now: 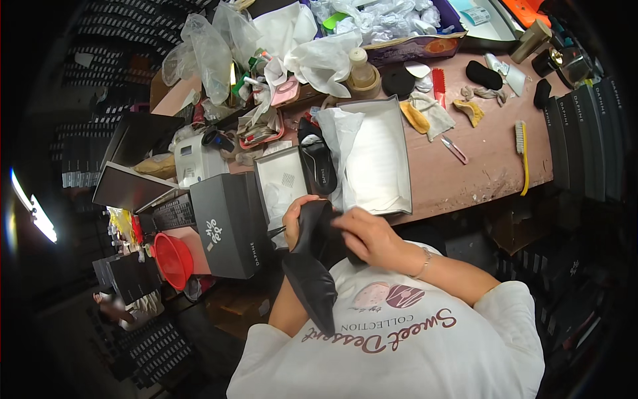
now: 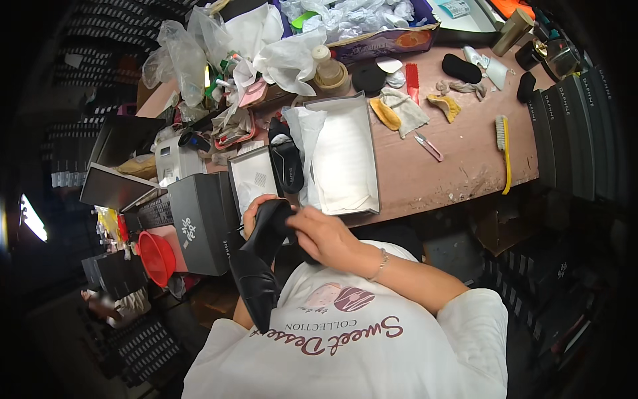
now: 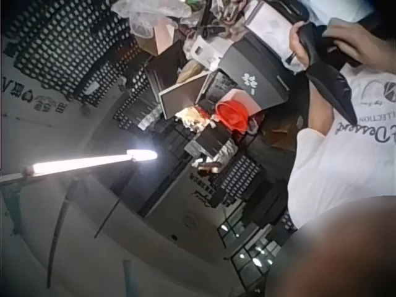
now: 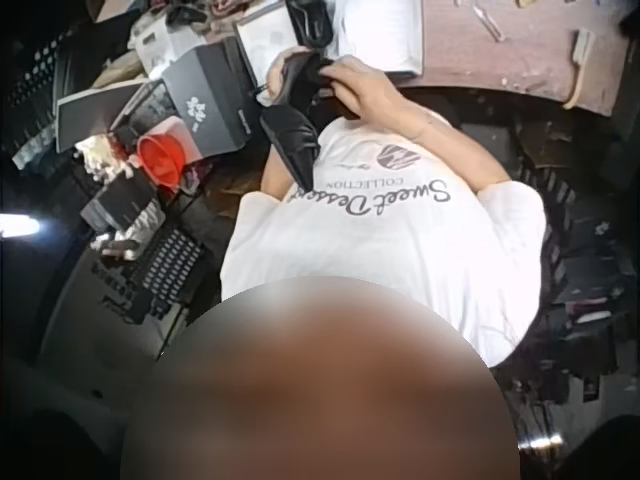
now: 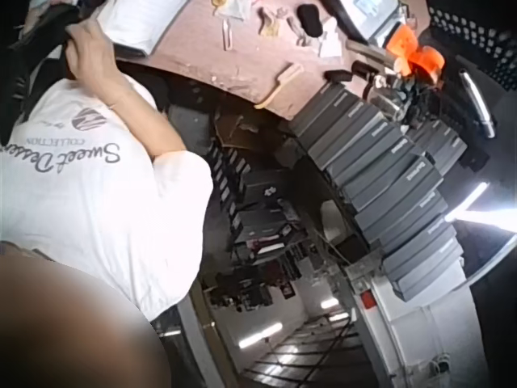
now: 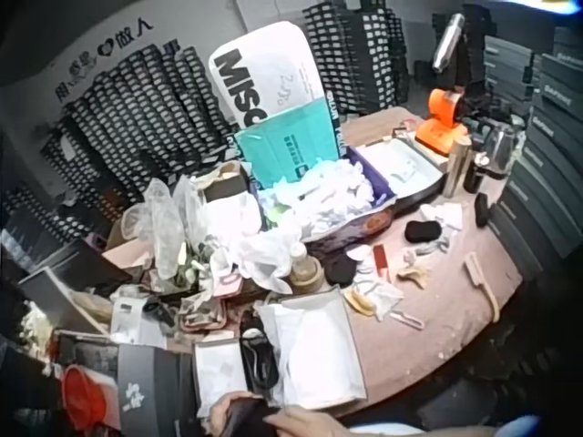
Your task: The recorder is wrapping shoes in protective paper, placing them into shoe boxes, and using a heat gun to seal or adjust labels on the boxes.
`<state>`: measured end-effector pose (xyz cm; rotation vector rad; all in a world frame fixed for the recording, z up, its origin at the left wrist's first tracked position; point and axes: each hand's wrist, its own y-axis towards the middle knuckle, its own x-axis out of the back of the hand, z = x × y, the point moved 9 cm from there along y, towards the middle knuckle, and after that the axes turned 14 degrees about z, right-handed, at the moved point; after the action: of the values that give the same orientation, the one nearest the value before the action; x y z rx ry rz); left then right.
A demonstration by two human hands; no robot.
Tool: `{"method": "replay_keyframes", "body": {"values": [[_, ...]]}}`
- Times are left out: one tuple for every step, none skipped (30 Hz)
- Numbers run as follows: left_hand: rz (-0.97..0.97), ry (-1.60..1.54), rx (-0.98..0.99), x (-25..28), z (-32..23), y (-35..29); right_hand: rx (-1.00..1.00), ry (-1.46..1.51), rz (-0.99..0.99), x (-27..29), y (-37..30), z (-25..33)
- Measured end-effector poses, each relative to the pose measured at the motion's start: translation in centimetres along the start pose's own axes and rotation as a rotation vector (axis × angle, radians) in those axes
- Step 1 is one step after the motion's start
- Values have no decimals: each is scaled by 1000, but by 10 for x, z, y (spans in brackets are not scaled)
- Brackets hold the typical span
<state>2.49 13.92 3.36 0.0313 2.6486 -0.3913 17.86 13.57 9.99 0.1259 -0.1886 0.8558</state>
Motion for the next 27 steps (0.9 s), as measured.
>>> {"method": "replay_keyframes", "body": {"values": [[-19,14,-18,-2,-3,0,40,-150,-62,3,5,-2],[12,129,-16,-2,-5,2,86,-299,-131,5,8,-2],[42,244,-14,0,-6,1,45,-245,-68,-5,8,-8],[71,359,-13,-1,-8,0,1,-131,-28,-13,4,-12],[98,76,52,-7,2,-6,17,51,70,-12,5,-17],[79,51,50,-6,1,-7,24,236,168,-12,-1,-19],[60,26,47,-4,0,-5,-11,213,151,-11,-7,-16],[44,-1,34,-5,0,0,23,71,32,1,-6,-11],[20,28,-6,-6,-4,4,57,-71,-87,12,-2,-3],[34,102,6,-8,-2,6,91,-213,-206,21,-2,5],[49,186,15,-9,-4,9,47,-219,-156,12,4,-3],[64,269,25,-13,-8,11,-43,-128,-78,2,4,-12],[42,84,102,-19,1,3,-46,66,59,-3,4,-21],[69,6,87,-12,8,3,-56,268,202,-6,1,-25],[93,-76,72,-3,18,6,-197,551,311,-4,-10,-32],[116,-214,75,3,27,8,-224,575,217,0,-22,-41],[140,-352,80,4,33,12,-202,367,97,21,-32,-44],[63,-368,97,14,39,8,-177,167,-20,37,-42,-45],[-15,-385,114,24,49,2,-265,80,-37,46,-50,-52],[-92,-400,134,32,57,-3,-352,-6,-57,55,-58,-58],[-152,-604,158,33,69,-6,-342,-52,-63,56,-64,-62],[-196,-577,219,37,76,-11,-303,-69,-76,54,-63,-58],[-233,-548,283,33,77,-14,-265,-88,-95,53,-61,-54],[-234,-580,312,28,79,-15,-226,-107,-113,54,-58,-48],[-238,-613,342,23,83,-17,-191,-178,-105,52,-53,-39],[-203,-701,333,16,83,-18,-100,-267,-112,52,-45,-29],[-164,-790,323,5,82,-16,13,-361,-120,50,-36,-17]]}}
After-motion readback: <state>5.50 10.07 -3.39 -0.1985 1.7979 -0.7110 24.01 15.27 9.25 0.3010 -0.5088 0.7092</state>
